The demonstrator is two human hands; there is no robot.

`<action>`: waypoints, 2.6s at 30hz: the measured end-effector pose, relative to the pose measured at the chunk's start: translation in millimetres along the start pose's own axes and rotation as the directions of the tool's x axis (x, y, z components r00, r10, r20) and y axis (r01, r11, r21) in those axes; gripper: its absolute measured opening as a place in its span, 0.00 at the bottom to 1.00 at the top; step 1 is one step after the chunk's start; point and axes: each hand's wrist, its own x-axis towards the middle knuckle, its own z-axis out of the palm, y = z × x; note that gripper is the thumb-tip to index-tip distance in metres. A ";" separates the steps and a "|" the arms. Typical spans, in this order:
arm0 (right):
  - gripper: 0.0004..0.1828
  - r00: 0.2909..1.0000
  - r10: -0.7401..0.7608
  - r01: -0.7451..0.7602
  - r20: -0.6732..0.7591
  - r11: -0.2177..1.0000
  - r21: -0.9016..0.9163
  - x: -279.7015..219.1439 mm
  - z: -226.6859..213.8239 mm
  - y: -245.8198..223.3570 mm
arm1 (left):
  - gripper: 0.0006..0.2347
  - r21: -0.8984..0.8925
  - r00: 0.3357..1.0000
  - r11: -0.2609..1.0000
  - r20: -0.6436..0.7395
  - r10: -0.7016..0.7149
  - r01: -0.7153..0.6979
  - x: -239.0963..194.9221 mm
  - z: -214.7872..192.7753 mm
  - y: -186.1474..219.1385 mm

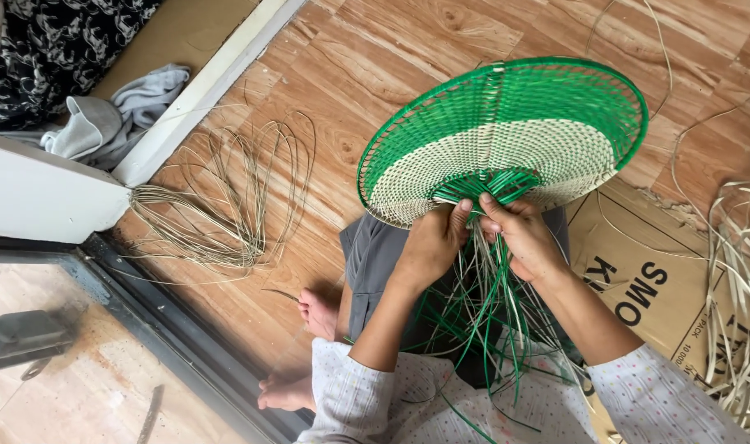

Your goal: The person sits on the floor and weaves green and natural-colored plastic strips into a round basket. They interlace the strips by hand, working on the rim and sides of the basket.

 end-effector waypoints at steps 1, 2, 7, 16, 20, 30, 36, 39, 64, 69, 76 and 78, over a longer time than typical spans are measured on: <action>0.21 0.999 -0.053 0.054 0.011 0.997 -0.050 3.5 -0.1 3.7 | 0.26 -0.149 1.000 0.989 0.024 0.011 -0.008 -1.1 0.7 0.9; 0.21 0.998 -0.055 0.055 0.012 0.997 -0.047 11.1 -1.7 7.9 | 0.26 -0.146 1.000 0.989 0.023 0.012 -0.009 7.5 3.1 -10.0; 0.24 0.990 -0.125 0.133 0.067 0.983 -0.127 18.5 4.4 9.4 | 0.17 -0.151 0.980 0.969 -0.058 0.189 -0.196 28.1 11.1 -41.5; 0.27 0.988 -0.086 0.106 0.131 0.982 -0.158 11.7 20.4 -19.3 | 0.16 -0.343 0.971 0.909 -0.122 0.208 -0.237 41.2 12.2 -47.5; 0.27 0.971 -0.151 0.181 0.185 0.970 -0.163 25.5 13.0 -20.8 | 0.18 -0.355 0.958 0.890 -0.103 0.267 -0.286 59.8 19.1 -71.9; 0.24 0.996 0.039 -0.041 0.085 0.999 0.016 48.6 3.9 12.8 | 0.14 -0.135 0.986 0.977 -0.009 0.166 -0.166 74.1 10.6 -80.4; 0.21 0.991 0.105 -0.119 0.078 0.971 0.209 65.5 12.5 13.9 | 0.16 -0.038 0.994 0.994 -0.047 0.097 -0.099 35.2 33.9 -63.9; 0.21 0.993 0.079 -0.092 0.086 0.981 0.171 72.7 8.8 19.1 | 0.16 -0.093 0.993 0.990 -0.065 0.103 -0.108 19.6 38.6 -60.5; 0.15 0.886 0.384 -0.459 0.259 0.655 0.600 -62.7 -39.0 -50.4 | 0.19 -0.657 0.950 0.744 0.294 0.105 0.121 -71.8 -3.4 31.0; 0.29 0.935 0.316 -0.352 0.162 0.887 0.299 -12.2 -18.3 24.6 | 0.10 -0.427 0.994 0.899 -0.012 0.108 -0.102 -37.7 26.6 -87.7; 0.27 0.961 0.148 -0.139 0.232 0.989 -0.058 -4.1 -16.5 20.3 | 0.10 -0.439 0.996 0.894 -0.049 0.079 -0.092 -34.8 -16.9 -76.0; 0.27 0.962 0.143 -0.133 0.233 0.989 -0.059 -4.3 -17.8 19.0 | 0.10 -0.484 0.995 0.870 -0.028 0.092 -0.094 -27.5 -24.8 -71.2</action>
